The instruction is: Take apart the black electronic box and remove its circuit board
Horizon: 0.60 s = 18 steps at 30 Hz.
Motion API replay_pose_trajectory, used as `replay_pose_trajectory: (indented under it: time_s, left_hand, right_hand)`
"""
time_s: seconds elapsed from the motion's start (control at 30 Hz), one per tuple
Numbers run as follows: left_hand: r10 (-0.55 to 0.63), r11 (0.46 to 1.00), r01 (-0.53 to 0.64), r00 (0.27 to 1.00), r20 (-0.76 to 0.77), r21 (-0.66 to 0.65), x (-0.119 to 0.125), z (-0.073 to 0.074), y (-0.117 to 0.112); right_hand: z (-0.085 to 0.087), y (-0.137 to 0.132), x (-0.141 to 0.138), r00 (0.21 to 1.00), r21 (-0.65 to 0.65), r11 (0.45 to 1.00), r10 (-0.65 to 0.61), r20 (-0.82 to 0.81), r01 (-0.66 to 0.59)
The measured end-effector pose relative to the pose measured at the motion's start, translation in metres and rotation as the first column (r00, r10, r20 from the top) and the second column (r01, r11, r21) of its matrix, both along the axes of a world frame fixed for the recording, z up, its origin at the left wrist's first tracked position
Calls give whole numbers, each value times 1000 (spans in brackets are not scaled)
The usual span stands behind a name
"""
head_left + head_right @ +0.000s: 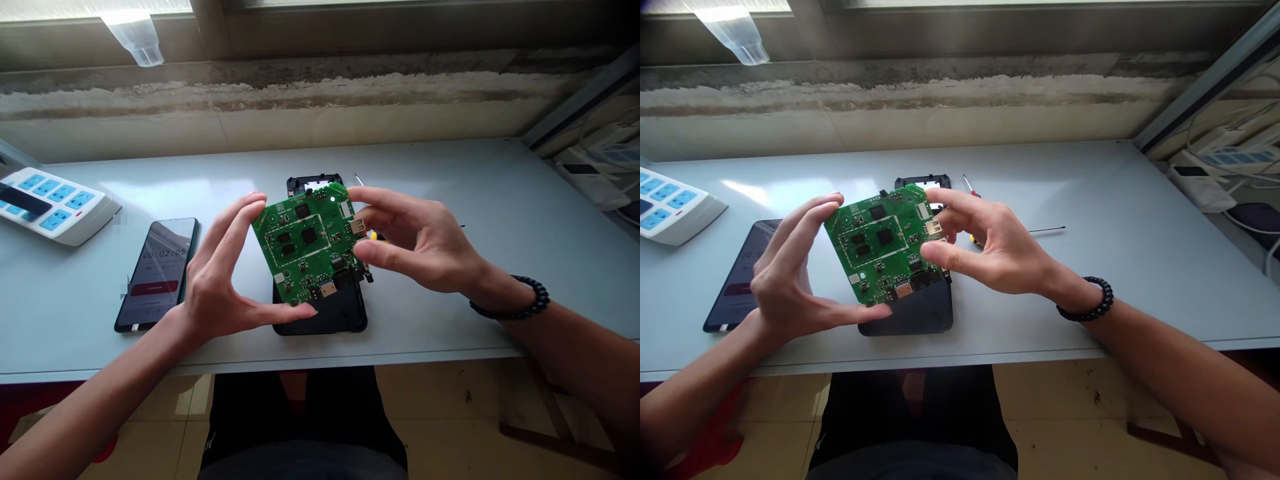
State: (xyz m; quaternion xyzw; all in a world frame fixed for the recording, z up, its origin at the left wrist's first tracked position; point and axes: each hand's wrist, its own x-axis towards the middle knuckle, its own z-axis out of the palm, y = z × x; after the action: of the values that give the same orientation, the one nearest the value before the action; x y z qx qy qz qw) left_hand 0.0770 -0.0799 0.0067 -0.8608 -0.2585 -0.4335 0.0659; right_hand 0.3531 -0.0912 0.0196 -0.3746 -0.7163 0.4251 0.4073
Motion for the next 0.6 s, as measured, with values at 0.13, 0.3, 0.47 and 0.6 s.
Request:
replay_pose_trajectory:
  time_s: [0.13, 0.3, 0.47, 0.6]
  left_hand:
    - [-2, 996, 6, 999, 34, -92, -1, 1, -1]
    - [-20, 982, 32, 998, 64, -187, -4, -1, -1]
    - [-26, 971, 43, 997, 76, -233, -5, -2, 0]
    - [-31, 960, 56, 995, 96, -274, -6, -3, -1]
  right_hand:
    - [-8, 6, 6, 983, 76, 981, 182, -29, -179]
    - [-11, 13, 10, 948, 103, 944, 317, -23, -313]
    - [-7, 15, 12, 958, 16, 958, 286, 17, -286]
    - [-3, 15, 12, 970, -31, 969, 244, 17, -244]
